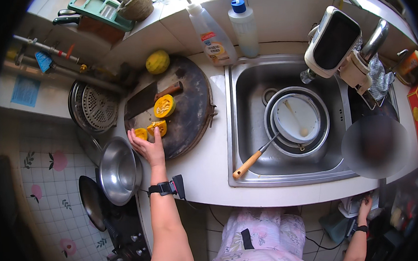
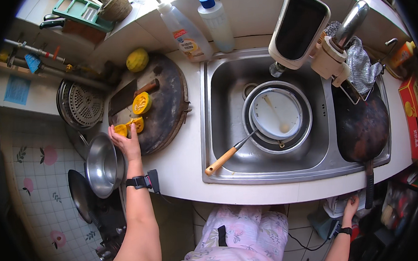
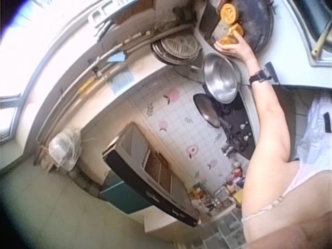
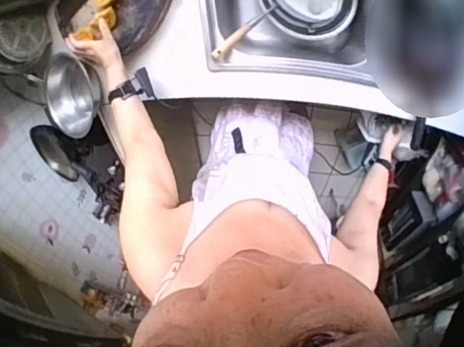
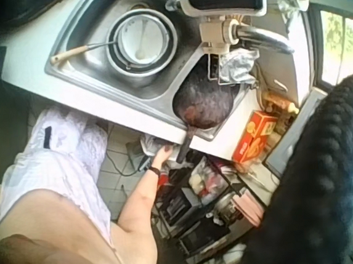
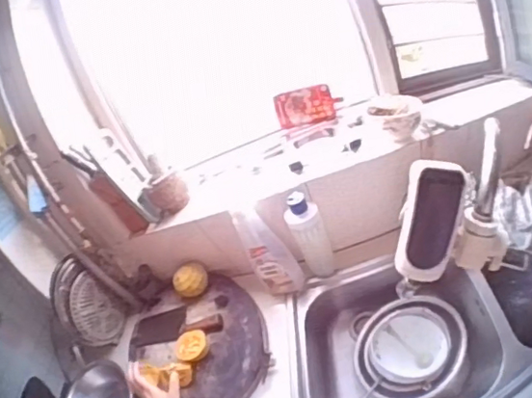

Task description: The person cuts a fruit into several pieces using a cleaver on a wooden cutting board and places the cut pieces into a small plastic container.

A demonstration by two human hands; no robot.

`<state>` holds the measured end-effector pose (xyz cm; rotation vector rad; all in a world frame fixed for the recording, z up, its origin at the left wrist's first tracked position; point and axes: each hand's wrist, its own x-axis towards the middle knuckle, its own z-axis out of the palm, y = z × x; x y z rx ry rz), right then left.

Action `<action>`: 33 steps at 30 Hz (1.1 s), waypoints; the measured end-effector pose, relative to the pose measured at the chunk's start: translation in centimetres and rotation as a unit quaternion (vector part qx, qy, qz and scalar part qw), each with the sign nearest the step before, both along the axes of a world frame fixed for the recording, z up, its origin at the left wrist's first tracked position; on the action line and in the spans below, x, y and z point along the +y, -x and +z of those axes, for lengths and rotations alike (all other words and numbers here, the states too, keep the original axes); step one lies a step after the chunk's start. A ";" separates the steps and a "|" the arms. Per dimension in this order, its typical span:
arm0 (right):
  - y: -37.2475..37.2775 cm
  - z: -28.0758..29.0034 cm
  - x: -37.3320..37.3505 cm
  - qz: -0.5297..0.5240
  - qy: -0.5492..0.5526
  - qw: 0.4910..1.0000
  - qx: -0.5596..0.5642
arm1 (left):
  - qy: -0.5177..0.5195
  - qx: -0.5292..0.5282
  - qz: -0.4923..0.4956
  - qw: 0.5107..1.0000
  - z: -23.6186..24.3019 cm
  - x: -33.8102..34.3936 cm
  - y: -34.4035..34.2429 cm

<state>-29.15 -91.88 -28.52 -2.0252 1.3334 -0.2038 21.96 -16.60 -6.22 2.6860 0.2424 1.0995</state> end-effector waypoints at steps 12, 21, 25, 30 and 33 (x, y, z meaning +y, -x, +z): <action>-0.6 2.6 4.2 -0.026 0.045 0.999 -0.015 | 0.043 0.122 0.017 0.991 -1.7 -2.0 -3.2; -6.4 7.0 7.4 0.015 0.038 0.997 -0.059 | 0.362 0.172 -0.378 0.834 1.2 -11.0 8.3; -6.7 9.6 7.5 -0.013 -0.048 0.989 -0.138 | 0.504 0.450 -0.493 0.548 3.1 -24.6 18.3; -7.2 13.5 7.5 0.078 -0.049 0.985 -0.148 | 0.457 0.618 -0.556 0.318 -0.4 -38.1 26.7; -7.5 16.4 7.4 0.159 -0.143 0.961 -0.176 | 0.511 0.660 -0.485 0.261 -3.2 -44.8 30.1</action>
